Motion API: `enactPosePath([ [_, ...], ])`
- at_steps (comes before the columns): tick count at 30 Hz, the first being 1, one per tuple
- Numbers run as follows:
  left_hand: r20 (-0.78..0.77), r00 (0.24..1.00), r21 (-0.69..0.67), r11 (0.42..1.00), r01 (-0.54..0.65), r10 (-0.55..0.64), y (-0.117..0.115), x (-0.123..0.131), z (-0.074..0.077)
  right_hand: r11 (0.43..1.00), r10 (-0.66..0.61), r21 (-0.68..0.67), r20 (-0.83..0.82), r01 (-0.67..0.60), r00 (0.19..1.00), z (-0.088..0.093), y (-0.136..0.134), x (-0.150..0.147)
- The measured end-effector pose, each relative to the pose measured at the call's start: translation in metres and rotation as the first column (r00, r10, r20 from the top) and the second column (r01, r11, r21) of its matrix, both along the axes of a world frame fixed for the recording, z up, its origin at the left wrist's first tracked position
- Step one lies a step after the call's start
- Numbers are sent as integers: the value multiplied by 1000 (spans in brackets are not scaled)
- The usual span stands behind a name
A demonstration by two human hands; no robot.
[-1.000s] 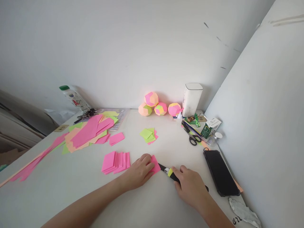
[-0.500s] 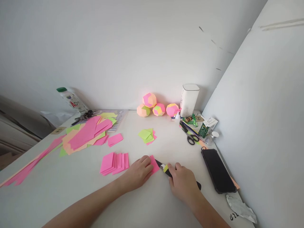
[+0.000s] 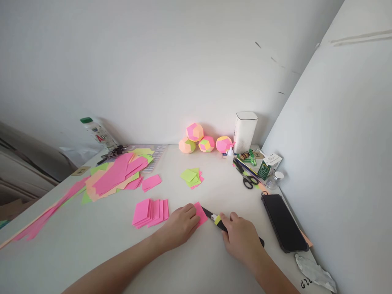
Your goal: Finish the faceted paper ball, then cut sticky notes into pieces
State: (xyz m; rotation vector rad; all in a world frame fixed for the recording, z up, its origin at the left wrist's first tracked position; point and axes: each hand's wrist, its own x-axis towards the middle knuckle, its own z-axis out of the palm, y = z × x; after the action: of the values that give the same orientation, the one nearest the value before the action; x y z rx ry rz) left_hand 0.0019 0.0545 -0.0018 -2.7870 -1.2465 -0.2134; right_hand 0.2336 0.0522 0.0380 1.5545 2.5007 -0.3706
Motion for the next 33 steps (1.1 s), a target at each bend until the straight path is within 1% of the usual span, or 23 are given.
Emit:
enactPosePath([
  [7, 12, 1000, -51, 999, -9, 9, -1, 0, 1, 1000, 3, 30, 10, -3, 1000, -1, 2, -6],
  [12, -11, 1000, -95, 995, -19, 18, -1, 0, 5, 999, -1, 46, -3, 1, 1000, -2, 3, -11],
  [20, -18, 1000, -26, 1000, 5, -6, -2, 2, 2, 997, -27, 78, -15, 28, 1000, -4, 2, -18],
  [24, 22, 1000, -23, 1000, -13, 14, -1, 2, 2, 998, 14, 56, -35, -12, 999, -4, 2, -9],
  [27, 93, 994, -44, 997, -56, 59, 2, -1, 3, 999, 32, 31, -65, -30, 997, -5, 1, 5],
  [30, 184, 978, -79, 993, -90, 103, 4, -3, 3, 998, 57, -6, -161, -59, 985, -5, 3, 17],
  [33, 241, 965, -84, 992, -89, 107, 4, -3, -1, 996, 67, -42, -260, -81, 963, -5, 5, 24],
])
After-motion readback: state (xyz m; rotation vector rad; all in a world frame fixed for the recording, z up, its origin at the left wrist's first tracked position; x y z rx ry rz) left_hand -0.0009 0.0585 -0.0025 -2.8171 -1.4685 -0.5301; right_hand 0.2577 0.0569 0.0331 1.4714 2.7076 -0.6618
